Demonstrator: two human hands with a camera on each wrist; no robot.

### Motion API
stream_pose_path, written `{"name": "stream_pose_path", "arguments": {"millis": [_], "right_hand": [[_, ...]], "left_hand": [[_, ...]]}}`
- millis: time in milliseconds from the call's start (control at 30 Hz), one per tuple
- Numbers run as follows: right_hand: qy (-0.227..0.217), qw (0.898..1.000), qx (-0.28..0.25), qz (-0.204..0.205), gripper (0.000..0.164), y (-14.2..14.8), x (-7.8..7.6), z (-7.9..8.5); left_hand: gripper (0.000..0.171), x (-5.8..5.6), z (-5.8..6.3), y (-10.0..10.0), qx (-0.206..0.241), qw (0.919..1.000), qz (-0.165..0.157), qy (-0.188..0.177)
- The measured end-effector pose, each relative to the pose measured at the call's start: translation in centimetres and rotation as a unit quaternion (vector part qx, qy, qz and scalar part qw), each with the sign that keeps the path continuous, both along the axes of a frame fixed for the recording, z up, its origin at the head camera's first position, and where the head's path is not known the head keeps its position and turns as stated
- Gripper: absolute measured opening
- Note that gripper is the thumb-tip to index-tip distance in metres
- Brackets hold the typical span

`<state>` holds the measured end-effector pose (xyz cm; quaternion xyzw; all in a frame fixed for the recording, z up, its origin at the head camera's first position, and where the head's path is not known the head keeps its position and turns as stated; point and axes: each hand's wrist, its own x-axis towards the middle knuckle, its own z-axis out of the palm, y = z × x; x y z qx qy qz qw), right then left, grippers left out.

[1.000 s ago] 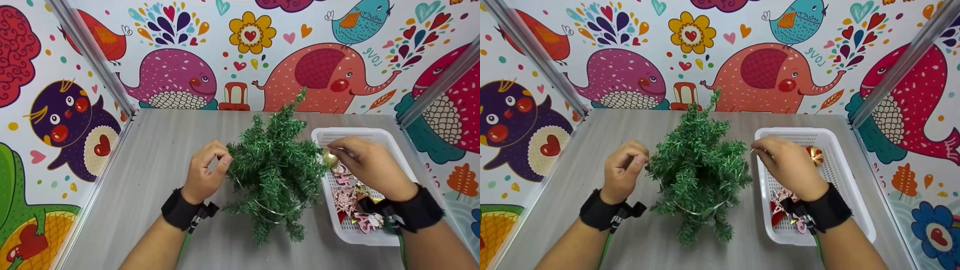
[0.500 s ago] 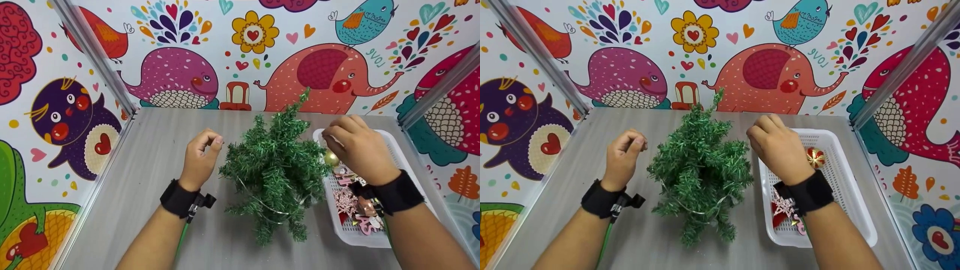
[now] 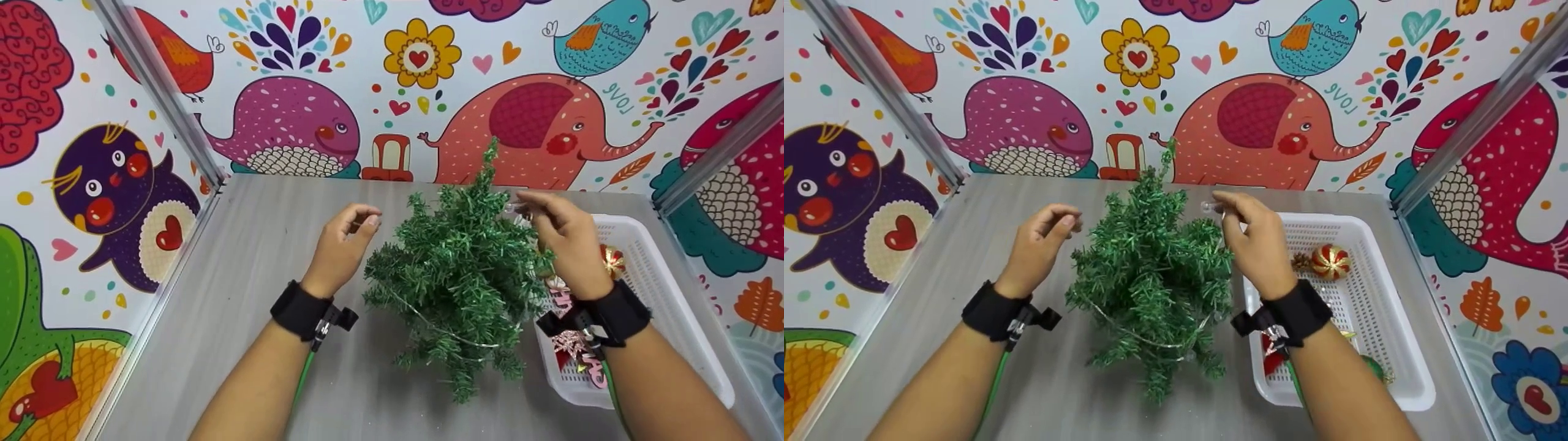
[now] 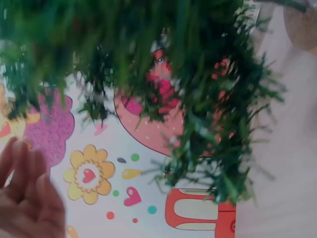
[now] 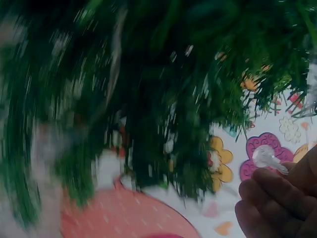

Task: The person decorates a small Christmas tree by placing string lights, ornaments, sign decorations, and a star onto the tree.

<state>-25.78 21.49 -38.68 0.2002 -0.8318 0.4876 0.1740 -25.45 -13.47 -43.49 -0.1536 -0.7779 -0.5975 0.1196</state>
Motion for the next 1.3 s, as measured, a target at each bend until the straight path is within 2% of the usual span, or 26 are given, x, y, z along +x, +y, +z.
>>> {"name": "stream_pose_path", "arguments": {"millis": [100, 200, 267, 400, 500, 567, 700, 800, 867, 933, 1000, 1100, 1200, 1233, 1267, 1300], "right_hand": [[-0.094, 0.990, -0.099, 0.017, 0.031, -0.4, -0.4, 0.1], [-0.158, 0.977, -0.146, 0.019, 0.024, -0.8, -1.1, 0.4], [-0.190, 0.970, -0.152, 0.028, 0.024, -1.0, -1.6, 0.6], [-0.213, 0.970, -0.103, 0.061, 0.040, -0.9, -2.8, 0.5], [-0.208, 0.973, -0.057, 0.079, 0.043, -0.8, -3.5, 0.2], [-0.203, 0.974, -0.048, 0.087, 0.042, -0.7, -4.0, 0.1], [-0.204, 0.971, -0.030, 0.123, 0.031, -0.6, -4.6, 0.1], [-0.171, 0.969, 0.056, 0.168, 0.025, -0.5, -4.8, 0.6], [-0.118, 0.967, 0.128, 0.187, 0.020, -0.4, -5.0, 0.9], [-0.077, 0.962, 0.185, 0.187, 0.019, -0.5, -5.2, 1.2], [-0.060, 0.957, 0.224, 0.172, 0.013, -0.8, -5.3, 1.6], [-0.049, 0.959, 0.247, 0.132, 0.014, -1.4, -5.4, 1.7], [-0.070, 0.973, 0.196, 0.105, 0.017, -1.9, -5.6, 1.5], [-0.083, 0.978, 0.157, 0.105, 0.018, -2.0, -5.8, 1.4], [-0.101, 0.982, 0.115, 0.108, 0.020, -2.1, -5.9, 1.1], [-0.120, 0.984, 0.073, 0.113, 0.022, -2.2, -6.1, 0.9]], "left_hand": [[0.034, -1.8, 0.4, -0.1, -0.029, 0.9975, -0.032, -0.056], [0.034, -3.9, 0.8, -0.2, -0.038, 0.9937, -0.055, -0.090], [0.031, -5.3, 1.2, -0.2, -0.039, 0.9920, -0.060, -0.104], [0.028, -7.7, 1.6, 0.5, -0.043, 0.9885, -0.079, -0.122], [0.029, -9.1, 1.6, 1.4, -0.078, 0.9839, -0.102, -0.125], [0.030, -9.8, 1.5, 2.1, -0.108, 0.9792, -0.118, -0.125], [0.034, -11.1, 1.5, 3.3, -0.156, 0.9637, -0.168, -0.137], [0.039, -12.0, 1.9, 3.9, -0.188, 0.9478, -0.215, -0.141], [0.041, -12.5, 2.3, 4.2, -0.210, 0.9366, -0.244, -0.138], [0.041, -12.9, 2.6, 4.6, -0.220, 0.9282, -0.266, -0.140], [0.041, -13.1, 2.7, 5.0, -0.214, 0.9224, -0.286, -0.147], [0.048, -13.2, 2.7, 5.9, -0.198, 0.9166, -0.306, -0.163], [0.052, -13.3, 2.3, 7.0, -0.188, 0.9129, -0.313, -0.181], [0.047, -14.1, 1.3, 7.5, -0.183, 0.9116, -0.319, -0.183], [0.043, -16.2, -1.4, 8.3, -0.174, 0.9104, -0.331, -0.178], [0.041, -17.9, -3.5, 9.0, -0.166, 0.9077, -0.346, -0.169]]}}
